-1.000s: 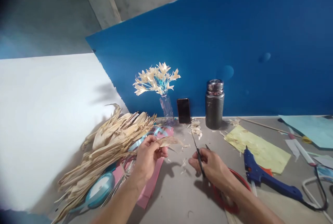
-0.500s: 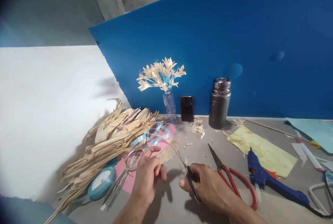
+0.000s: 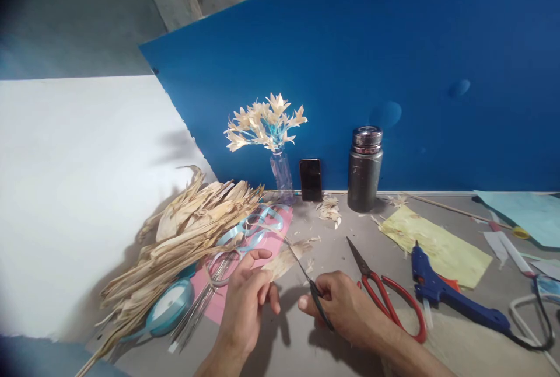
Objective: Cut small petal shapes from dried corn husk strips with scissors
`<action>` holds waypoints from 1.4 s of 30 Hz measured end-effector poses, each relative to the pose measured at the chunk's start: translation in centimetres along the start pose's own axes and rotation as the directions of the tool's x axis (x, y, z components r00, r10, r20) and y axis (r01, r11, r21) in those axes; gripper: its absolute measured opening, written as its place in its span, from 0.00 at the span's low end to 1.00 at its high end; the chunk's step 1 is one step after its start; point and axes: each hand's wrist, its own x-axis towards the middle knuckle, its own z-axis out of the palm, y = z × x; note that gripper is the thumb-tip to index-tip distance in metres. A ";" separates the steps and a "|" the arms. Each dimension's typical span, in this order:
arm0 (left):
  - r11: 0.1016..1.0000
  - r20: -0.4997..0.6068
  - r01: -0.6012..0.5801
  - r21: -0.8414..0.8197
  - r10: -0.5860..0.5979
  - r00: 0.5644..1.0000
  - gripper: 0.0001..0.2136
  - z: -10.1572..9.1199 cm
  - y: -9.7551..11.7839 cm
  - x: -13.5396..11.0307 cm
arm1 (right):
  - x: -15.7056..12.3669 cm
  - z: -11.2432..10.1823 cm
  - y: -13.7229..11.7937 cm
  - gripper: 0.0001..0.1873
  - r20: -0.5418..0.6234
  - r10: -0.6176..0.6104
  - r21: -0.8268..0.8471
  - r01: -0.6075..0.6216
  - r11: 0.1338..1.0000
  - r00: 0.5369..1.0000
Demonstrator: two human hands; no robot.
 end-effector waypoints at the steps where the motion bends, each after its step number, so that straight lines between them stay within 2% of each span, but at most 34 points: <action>1: 1.000 -0.001 -0.007 -0.004 0.007 1.000 0.14 -0.1 0.0 0.0 | 0.0 0.0 0.0 0.21 0.005 0.003 0.001 -0.003 1.000 1.000; 5: 1.000 0.004 -0.018 -0.006 0.018 1.000 0.14 -0.4 0.1 0.0 | -0.1 0.0 -0.1 0.20 0.013 0.034 0.010 -0.035 0.999 0.999; 8: 0.999 0.013 -0.004 0.039 0.004 1.000 0.13 -0.8 -0.1 0.0 | -0.3 0.1 -0.2 0.21 0.035 0.106 -0.008 -0.105 0.994 0.994; 11: 0.985 0.023 0.029 0.170 -0.033 0.999 0.11 -2.0 -0.3 0.4 | -0.4 0.1 -0.3 0.21 0.076 0.157 -0.010 -0.157 0.988 0.985; 13: 0.935 0.059 0.065 0.348 -0.092 0.994 0.08 -3.1 -0.3 0.7 | -0.4 -0.1 -0.3 0.21 0.062 0.158 0.003 -0.158 0.987 0.986; 15: 0.824 0.121 0.033 0.566 -0.122 0.985 0.05 -4.0 0.0 1.0 | -0.2 -0.6 -0.3 0.21 0.009 0.144 0.016 -0.144 0.989 0.990; 17: 0.652 0.176 -0.124 0.748 -0.015 0.984 0.05 -4.2 0.6 1.5 | 0.0 -1.3 -0.2 0.22 -0.067 0.118 0.030 -0.117 0.993 0.991; 19: 0.399 0.249 -0.300 0.867 0.177 0.952 0.09 -3.6 1.1 2.3 | 0.2 -2.2 -0.2 0.23 -0.130 0.096 0.043 -0.091 0.995 0.987; 20: 0.257 0.304 -0.357 0.898 0.223 0.926 0.11 -3.0 1.3 2.7 | 0.3 -2.6 -0.1 0.23 -0.149 0.089 0.050 -0.082 0.995 0.985; 21: 0.145 0.388 -0.419 0.896 0.199 0.900 0.13 -2.3 1.4 3.2 | 0.4 -2.9 -0.1 0.24 -0.161 0.082 0.057 -0.074 0.996 0.984; 23: 0.001 0.540 -0.542 0.841 0.072 0.839 0.13 -0.7 1.2 4.3 | 0.6 -3.4 0.0 0.25 -0.170 0.072 0.070 -0.060 0.996 0.983; 24: -0.057 0.576 -0.575 0.816 0.004 0.817 0.12 0.1 1.0 4.8 | 0.6 -3.5 0.0 0.25 -0.171 0.066 0.076 -0.054 0.996 0.983; 26: -0.096 0.596 -0.598 0.796 -0.048 0.801 0.09 1.1 0.3 5.5 | 0.6 -3.5 0.0 0.26 -0.170 0.060 0.088 -0.045 0.995 0.984; 30: -0.068 0.602 -0.603 0.795 -0.043 0.798 0.08 1.5 -1.2 6.1 | 0.5 -3.4 0.0 0.24 -0.166 0.060 0.129 -0.038 0.991 0.984; 34: 0.053 0.555 -0.554 0.831 -0.007 0.832 0.09 1.0 -1.6 6.4 | 0.8 -3.3 0.4 0.21 -0.175 0.074 0.191 -0.040 0.981 0.982; 37: 0.226 0.519 -0.502 0.835 -0.016 0.855 0.11 1.1 -1.2 6.4 | 1.3 -3.0 0.9 0.16 -0.215 0.079 0.256 -0.021 0.966 0.973; 40: 0.413 0.534 -0.457 0.788 -0.088 0.841 0.12 1.5 -0.4 5.9 | 1.5 -3.0 1.0 0.14 -0.253 0.076 0.346 0.017 0.938 0.964; 42: 0.612 0.548 -0.362 0.703 -0.142 0.824 0.12 1.9 0.1 5.3 | 1.2 -3.0 0.7 0.16 -0.244 0.057 0.402 0.047 0.915 0.968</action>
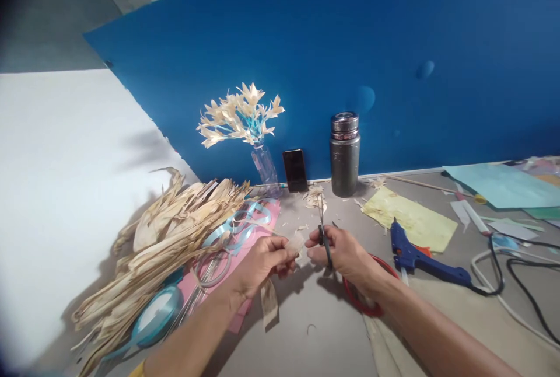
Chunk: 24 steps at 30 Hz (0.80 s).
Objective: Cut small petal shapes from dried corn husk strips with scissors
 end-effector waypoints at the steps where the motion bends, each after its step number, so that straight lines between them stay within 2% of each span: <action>1: 0.989 0.024 0.012 -0.148 -0.009 1.000 0.12 0.1 0.3 -0.1 | -0.2 0.0 -0.2 0.16 0.017 -0.008 0.028 0.008 1.000 1.000; 3: 0.917 0.053 0.044 -0.397 -0.025 0.998 0.11 0.4 0.7 -0.2 | -0.7 0.1 -0.6 0.13 0.047 -0.023 0.064 0.020 0.998 0.999; 4: 0.886 0.057 0.052 -0.460 -0.029 0.998 0.11 0.6 0.8 -0.2 | -0.9 0.1 -0.9 0.11 0.054 -0.031 0.075 0.027 0.997 0.998; 7: 0.852 0.031 0.039 -0.522 -0.027 0.999 0.10 1.4 0.8 -0.1 | -1.4 0.4 -1.3 0.08 0.059 -0.050 0.082 0.045 0.996 0.997; 12: 0.710 0.074 0.048 -0.702 0.006 0.997 0.13 2.6 0.4 -0.3 | -1.6 0.6 -1.3 0.06 0.101 -0.073 0.159 0.056 0.986 0.992; 17: 0.604 0.163 0.035 -0.796 0.159 0.974 0.16 2.5 0.1 -0.9 | -1.1 0.6 -0.3 0.11 0.223 -0.067 0.263 0.006 0.965 0.972; 20: 0.603 0.193 0.066 -0.795 0.149 0.970 0.16 2.1 -0.2 -1.0 | -1.0 0.5 0.0 0.15 0.293 -0.078 0.316 -0.020 0.949 0.953; 22: 0.603 0.198 0.092 -0.793 0.113 0.974 0.17 1.9 -0.4 -0.9 | -1.1 0.4 0.0 0.17 0.284 -0.106 0.319 0.011 0.948 0.953; 24: 0.620 0.187 0.106 -0.778 0.066 0.980 0.16 1.8 -0.5 -0.9 | -1.3 0.5 -0.2 0.16 0.233 -0.092 0.238 0.035 0.971 0.968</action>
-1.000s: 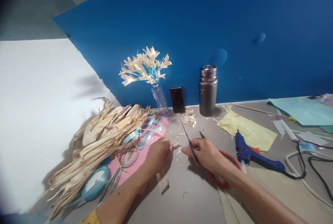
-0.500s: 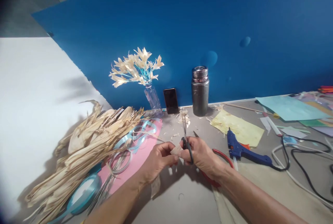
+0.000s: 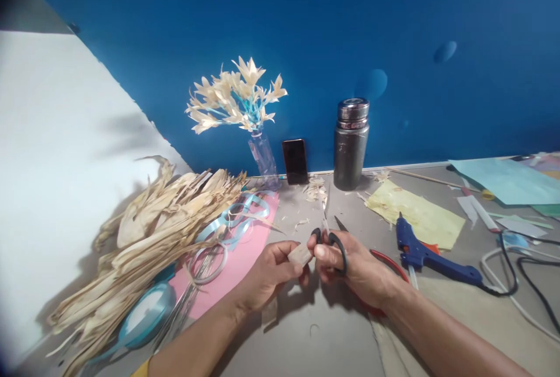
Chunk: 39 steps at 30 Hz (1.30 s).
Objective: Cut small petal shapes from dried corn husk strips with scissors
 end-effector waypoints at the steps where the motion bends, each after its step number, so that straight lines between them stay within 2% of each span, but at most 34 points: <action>1: 1.000 -0.023 0.004 0.019 -0.004 1.000 0.16 0.1 0.0 0.0 | -0.1 0.1 -0.1 0.15 -0.039 0.018 -0.066 -0.021 0.998 0.999; 3: 0.999 -0.045 0.002 0.054 0.000 0.999 0.15 0.3 0.0 0.0 | -0.2 0.3 -0.4 0.12 -0.105 0.069 -0.173 -0.087 0.981 0.992; 5: 0.998 -0.040 -0.010 0.055 0.013 0.999 0.14 0.7 0.0 -0.1 | -0.3 0.5 -0.6 0.11 -0.104 0.079 -0.187 -0.097 0.978 0.991; 8: 1.000 -0.012 -0.026 -0.012 0.026 1.000 0.13 0.9 0.0 -0.2 | -0.1 0.6 -0.5 0.14 -0.019 0.046 -0.055 -0.047 0.997 0.999; 11: 0.984 0.028 -0.053 -0.170 0.059 0.998 0.15 0.9 0.0 -0.3 | 0.1 0.7 -0.1 0.17 0.046 0.035 0.155 -0.042 0.987 0.998; 13: 0.963 0.066 -0.060 -0.264 0.080 0.995 0.17 0.8 -0.1 -0.4 | 0.2 0.8 0.0 0.17 0.056 0.019 0.233 -0.032 0.972 0.998; 15: 0.960 0.070 -0.063 -0.273 0.085 0.994 0.20 0.8 -0.2 -0.4 | 0.2 1.0 -0.1 0.17 0.045 0.007 0.247 -0.018 0.969 0.999; 17: 0.974 0.032 -0.073 -0.217 0.082 0.996 0.20 0.8 -0.5 -0.3 | 0.1 1.1 -0.3 0.17 0.019 -0.001 0.184 -0.002 0.983 1.000; 19: 0.984 0.005 -0.075 -0.159 0.077 0.997 0.17 0.8 -0.7 -0.3 | 0.0 1.2 -0.6 0.16 -0.019 -0.002 0.048 0.003 0.999 1.000; 21: 0.987 0.036 -0.064 -0.149 0.071 0.997 0.17 0.7 -0.8 -0.3 | -0.1 1.1 -0.6 0.15 -0.025 0.009 -0.012 -0.009 1.000 1.000; 23: 0.982 0.075 -0.044 -0.186 0.058 0.995 0.18 0.7 -0.6 -0.4 | -0.1 0.9 -0.4 0.14 0.017 0.025 0.092 -0.027 0.995 1.000; 26: 0.967 0.048 -0.030 -0.253 0.043 0.998 0.19 0.6 -0.3 -0.5 | 0.0 0.4 -0.1 0.15 0.046 0.025 0.224 -0.035 0.974 0.999; 30: 0.974 -0.014 -0.029 -0.224 0.027 1.000 0.19 0.8 -0.1 -0.4 | -0.1 0.3 -0.1 0.18 -0.059 -0.026 0.076 0.031 0.997 0.998; 34: 0.981 -0.066 -0.045 -0.190 0.033 0.997 0.16 0.9 -0.2 -0.3 | -0.3 1.3 -0.4 0.16 -0.112 -0.001 -0.038 -0.003 0.999 0.994; 39: 0.970 -0.118 -0.061 -0.234 0.034 0.992 0.15 0.7 -0.3 0.0 | -0.2 2.0 0.3 0.14 -0.246 -0.002 -0.110 -0.026 0.994 0.969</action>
